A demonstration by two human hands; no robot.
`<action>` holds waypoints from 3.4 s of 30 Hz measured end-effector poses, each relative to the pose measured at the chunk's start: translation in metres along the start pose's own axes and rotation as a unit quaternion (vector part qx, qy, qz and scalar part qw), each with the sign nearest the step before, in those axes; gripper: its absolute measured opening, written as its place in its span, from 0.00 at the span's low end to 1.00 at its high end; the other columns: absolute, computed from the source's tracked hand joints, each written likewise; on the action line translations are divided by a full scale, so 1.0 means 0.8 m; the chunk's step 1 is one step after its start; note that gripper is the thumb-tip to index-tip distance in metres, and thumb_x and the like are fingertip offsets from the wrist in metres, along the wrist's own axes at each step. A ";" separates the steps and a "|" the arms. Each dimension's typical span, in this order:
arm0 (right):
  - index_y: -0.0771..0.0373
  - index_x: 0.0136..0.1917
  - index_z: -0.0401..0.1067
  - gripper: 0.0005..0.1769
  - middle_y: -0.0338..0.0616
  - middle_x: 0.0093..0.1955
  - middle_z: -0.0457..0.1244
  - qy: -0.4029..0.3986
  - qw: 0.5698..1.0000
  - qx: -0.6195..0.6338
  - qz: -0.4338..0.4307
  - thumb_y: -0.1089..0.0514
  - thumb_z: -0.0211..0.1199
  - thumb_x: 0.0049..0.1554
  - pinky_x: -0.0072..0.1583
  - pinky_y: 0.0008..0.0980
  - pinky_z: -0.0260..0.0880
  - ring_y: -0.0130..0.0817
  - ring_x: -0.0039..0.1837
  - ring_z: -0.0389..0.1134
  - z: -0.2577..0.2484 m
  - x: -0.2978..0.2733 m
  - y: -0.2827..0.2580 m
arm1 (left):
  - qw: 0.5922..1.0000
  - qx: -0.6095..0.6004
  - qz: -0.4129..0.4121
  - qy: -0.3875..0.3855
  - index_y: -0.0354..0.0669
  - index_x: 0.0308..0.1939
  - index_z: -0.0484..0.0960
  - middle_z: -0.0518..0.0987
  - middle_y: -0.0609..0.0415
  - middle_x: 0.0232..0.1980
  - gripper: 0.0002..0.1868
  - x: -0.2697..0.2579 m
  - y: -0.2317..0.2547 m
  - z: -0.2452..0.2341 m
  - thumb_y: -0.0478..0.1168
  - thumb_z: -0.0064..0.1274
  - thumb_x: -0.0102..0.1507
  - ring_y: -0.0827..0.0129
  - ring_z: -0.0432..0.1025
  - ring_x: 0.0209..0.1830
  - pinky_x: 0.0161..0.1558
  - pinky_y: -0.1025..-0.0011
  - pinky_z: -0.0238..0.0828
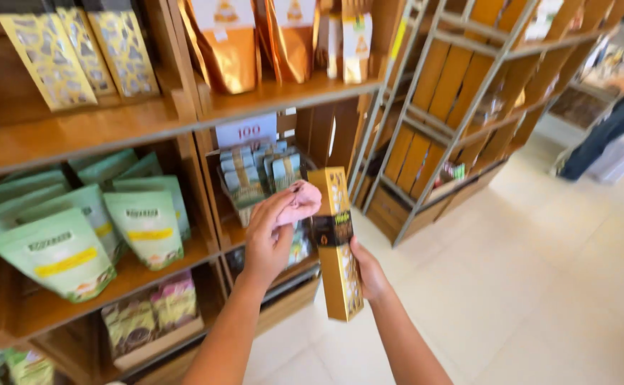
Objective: The recorder uses a pink cloth to wipe down boxes and pouches of tea and snacks before organizing them on wooden shelves.
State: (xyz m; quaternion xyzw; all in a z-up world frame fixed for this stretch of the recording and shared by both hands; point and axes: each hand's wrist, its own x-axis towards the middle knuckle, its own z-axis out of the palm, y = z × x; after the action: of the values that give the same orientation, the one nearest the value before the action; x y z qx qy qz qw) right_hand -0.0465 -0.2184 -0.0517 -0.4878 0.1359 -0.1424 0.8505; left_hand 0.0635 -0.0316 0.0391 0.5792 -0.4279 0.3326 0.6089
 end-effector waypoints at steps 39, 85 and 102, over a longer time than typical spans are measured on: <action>0.74 0.56 0.73 0.30 0.67 0.47 0.70 -0.166 0.982 0.086 -0.039 0.43 0.50 0.64 0.49 0.57 0.77 0.57 0.46 0.75 -0.247 0.287 -0.089 | 0.989 0.128 0.063 0.039 0.47 0.54 0.85 0.82 0.51 0.59 0.18 0.147 -0.052 0.255 0.26 0.52 0.63 0.56 0.73 0.57 0.60 0.61 0.68; 0.63 0.68 0.62 0.28 0.63 0.60 0.67 0.017 0.975 0.159 -0.153 0.40 0.50 0.66 0.56 0.55 0.76 0.57 0.61 0.71 -0.188 0.277 -0.261 | 0.971 -0.018 -0.050 -0.232 0.48 0.56 0.84 0.83 0.52 0.53 0.26 0.079 -0.080 0.312 0.24 0.50 0.57 0.54 0.75 0.52 0.54 0.59 0.71; 0.51 0.61 0.61 0.17 0.49 0.54 0.66 -0.042 0.981 0.143 -0.128 0.50 0.60 0.61 0.56 0.49 0.76 0.46 0.55 0.72 -0.299 0.338 -0.289 | 0.920 0.253 0.055 -0.293 0.50 0.46 0.84 0.81 0.62 0.59 0.16 0.130 -0.052 0.448 0.32 0.46 0.58 0.59 0.72 0.46 0.39 0.64 0.65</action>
State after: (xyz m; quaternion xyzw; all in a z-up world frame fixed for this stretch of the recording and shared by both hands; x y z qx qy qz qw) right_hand 0.0890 -0.6207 0.0077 -0.3803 0.0149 -0.2475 0.8910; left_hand 0.0955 -0.4003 0.1023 0.7613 -0.5195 0.2780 0.2704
